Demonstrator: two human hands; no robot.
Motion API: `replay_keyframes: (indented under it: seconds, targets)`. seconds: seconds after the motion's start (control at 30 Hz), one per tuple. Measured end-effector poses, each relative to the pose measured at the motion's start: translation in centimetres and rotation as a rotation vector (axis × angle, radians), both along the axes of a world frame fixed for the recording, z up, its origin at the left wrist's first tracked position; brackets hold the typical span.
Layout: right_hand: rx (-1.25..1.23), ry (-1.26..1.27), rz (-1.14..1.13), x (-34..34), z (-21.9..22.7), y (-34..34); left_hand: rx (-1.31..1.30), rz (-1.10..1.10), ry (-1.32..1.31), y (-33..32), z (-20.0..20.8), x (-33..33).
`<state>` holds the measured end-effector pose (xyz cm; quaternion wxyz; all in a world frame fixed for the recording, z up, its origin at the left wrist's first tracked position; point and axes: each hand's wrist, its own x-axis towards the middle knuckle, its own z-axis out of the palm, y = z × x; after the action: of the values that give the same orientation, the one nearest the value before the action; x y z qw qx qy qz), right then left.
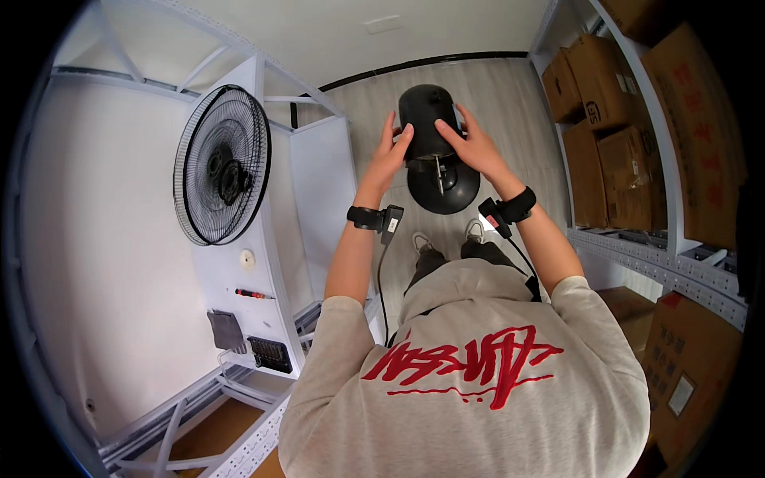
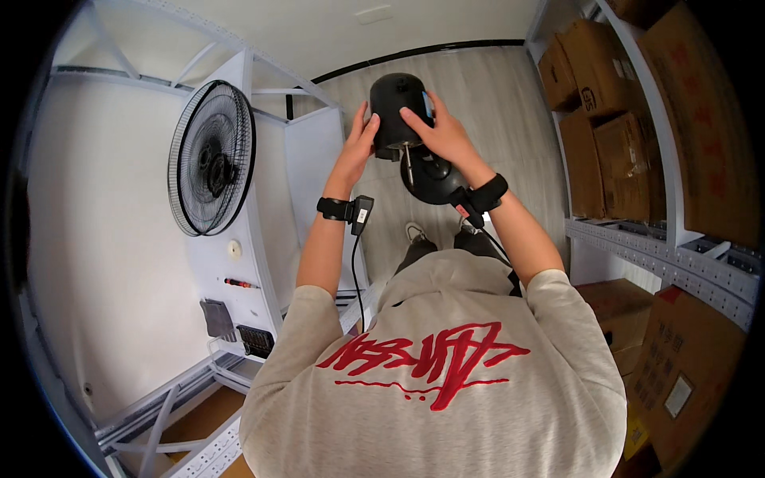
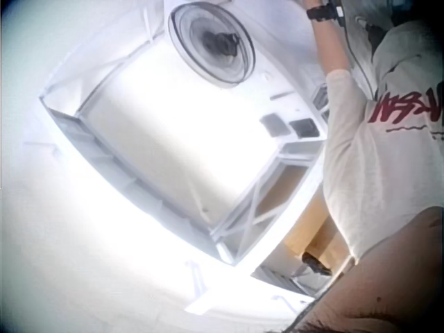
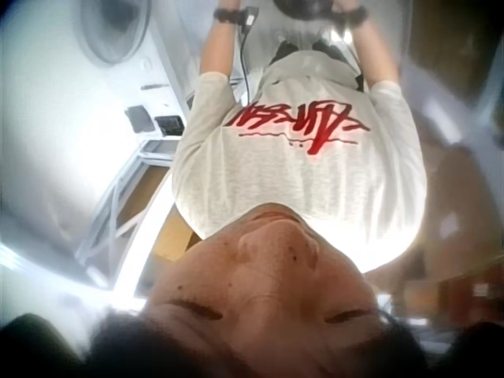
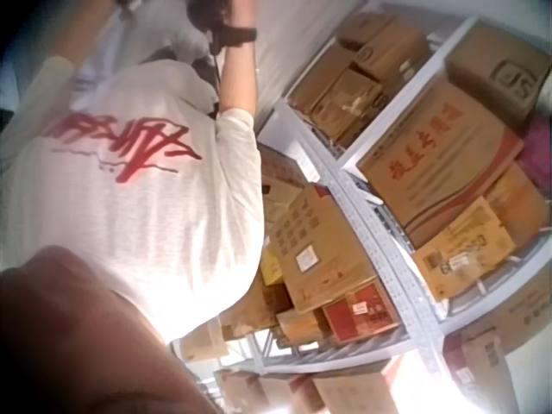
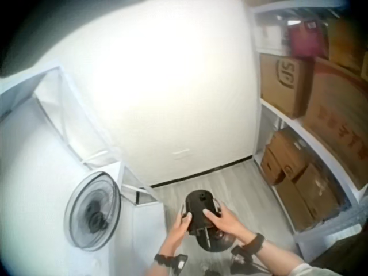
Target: The person assembles a standing fan by attaching the motor housing to the base, securing the fan head, and tightening the neck with a screwdriver. The person handles the motor, fan head, and base, then uses a screwdriver to fasten the components.
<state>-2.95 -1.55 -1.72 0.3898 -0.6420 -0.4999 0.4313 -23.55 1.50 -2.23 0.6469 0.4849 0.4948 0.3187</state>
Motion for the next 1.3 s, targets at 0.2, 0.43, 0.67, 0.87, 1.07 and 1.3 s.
replay_keyframes:
  seconds: [0.2,0.43,0.67,0.87,1.07,1.3]
  targets:
    - [0.086,0.038,-0.068,1.4,-1.6,1.7,0.088,-0.006,0.056,-0.7,-1.5,-3.7]
    - [0.337,-0.03,-0.19,3.2,0.2,3.8,0.502,0.368,0.296,-0.8,1.1,-11.7]
    - [0.389,-0.025,-0.232,1.3,3.6,4.2,0.741,0.845,1.339,-0.8,3.7,-27.7]
    - [0.407,-0.039,-0.226,0.1,2.8,2.9,0.275,0.83,1.397,-0.1,2.5,-33.7]
    - [0.424,-0.049,-0.298,0.3,2.0,1.5,0.107,0.717,1.291,1.8,2.1,-35.0]
    - [0.453,-0.159,-0.355,0.6,0.7,-0.2,0.282,0.785,1.238,1.4,0.2,-37.3]
